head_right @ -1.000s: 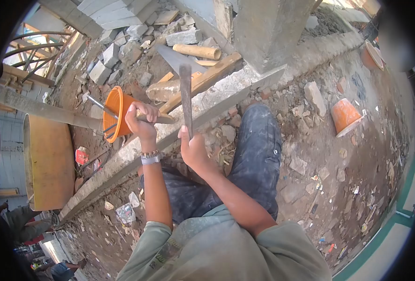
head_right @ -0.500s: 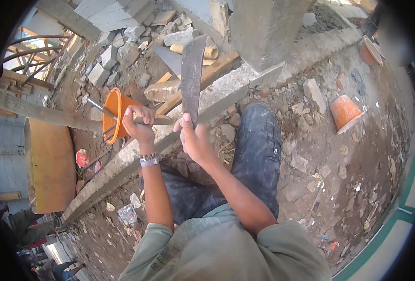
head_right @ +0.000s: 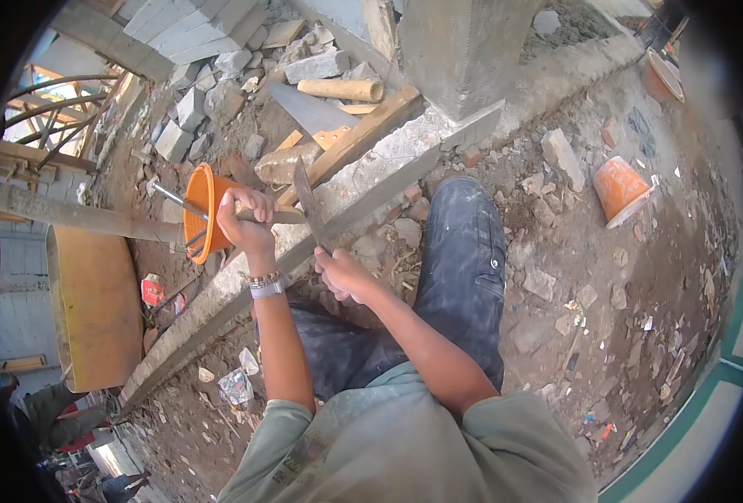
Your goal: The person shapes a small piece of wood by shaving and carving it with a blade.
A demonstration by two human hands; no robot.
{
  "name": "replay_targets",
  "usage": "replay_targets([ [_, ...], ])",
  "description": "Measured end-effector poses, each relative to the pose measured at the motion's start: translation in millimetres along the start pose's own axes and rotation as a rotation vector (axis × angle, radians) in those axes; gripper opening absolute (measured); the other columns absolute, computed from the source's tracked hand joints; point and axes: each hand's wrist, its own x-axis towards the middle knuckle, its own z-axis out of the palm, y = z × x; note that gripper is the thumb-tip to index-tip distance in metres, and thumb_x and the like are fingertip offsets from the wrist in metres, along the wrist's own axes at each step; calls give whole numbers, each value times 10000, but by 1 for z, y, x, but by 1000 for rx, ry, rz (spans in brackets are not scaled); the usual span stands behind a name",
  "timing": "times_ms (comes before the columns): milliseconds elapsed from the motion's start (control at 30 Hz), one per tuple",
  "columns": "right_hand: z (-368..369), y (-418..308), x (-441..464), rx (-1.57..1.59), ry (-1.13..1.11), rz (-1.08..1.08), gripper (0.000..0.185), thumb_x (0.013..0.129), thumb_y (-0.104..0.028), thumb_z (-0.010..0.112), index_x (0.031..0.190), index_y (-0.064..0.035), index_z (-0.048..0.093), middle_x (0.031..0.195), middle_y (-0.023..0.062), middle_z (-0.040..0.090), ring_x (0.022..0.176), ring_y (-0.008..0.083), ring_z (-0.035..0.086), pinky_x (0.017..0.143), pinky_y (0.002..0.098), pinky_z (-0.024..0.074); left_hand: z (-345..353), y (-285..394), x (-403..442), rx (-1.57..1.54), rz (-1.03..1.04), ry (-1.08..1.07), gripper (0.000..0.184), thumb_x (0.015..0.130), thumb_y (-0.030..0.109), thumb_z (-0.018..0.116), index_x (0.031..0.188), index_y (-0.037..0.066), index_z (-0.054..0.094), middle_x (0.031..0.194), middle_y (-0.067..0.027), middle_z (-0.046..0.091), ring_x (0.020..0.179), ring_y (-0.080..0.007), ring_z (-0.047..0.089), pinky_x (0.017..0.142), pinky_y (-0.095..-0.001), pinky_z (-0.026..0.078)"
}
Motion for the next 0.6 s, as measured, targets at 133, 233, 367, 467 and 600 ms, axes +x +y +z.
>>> replay_targets([
  [133,-10,-19,-16,339,-188,44,521,1022,-572,387,942,-70,503,559,-108,222,413,32,184,382,240,176,-1,-1,3,11,3,5,367,996,331,347,744,81,440,528,-32,390,461,-158,370,531,-333,392],
  [233,-3,-49,-49,455,-220,-104,559,1019,-591,362,946,-52,493,570,-91,240,425,45,197,398,238,171,-3,-1,-1,10,14,1,370,1000,340,341,749,86,437,533,-31,391,459,-153,362,532,-331,394],
  [367,20,-66,-67,201,94,-679,594,1024,-588,346,874,-45,534,572,-70,313,456,54,285,438,231,258,-3,2,-1,5,18,11,369,994,338,348,744,82,437,527,-33,395,460,-155,369,530,-334,399],
  [467,26,-46,-39,-115,415,-923,581,1047,-516,364,793,-23,535,565,-21,384,484,107,387,462,299,332,-2,2,0,10,7,29,374,990,329,352,736,70,443,511,-36,395,459,-158,380,524,-338,400],
  [600,10,23,20,-659,478,-517,574,1044,-468,403,790,13,585,583,39,474,522,168,514,504,346,425,-3,-1,-2,-46,26,29,373,969,281,372,713,24,456,525,-79,439,442,-158,417,476,-324,422],
])
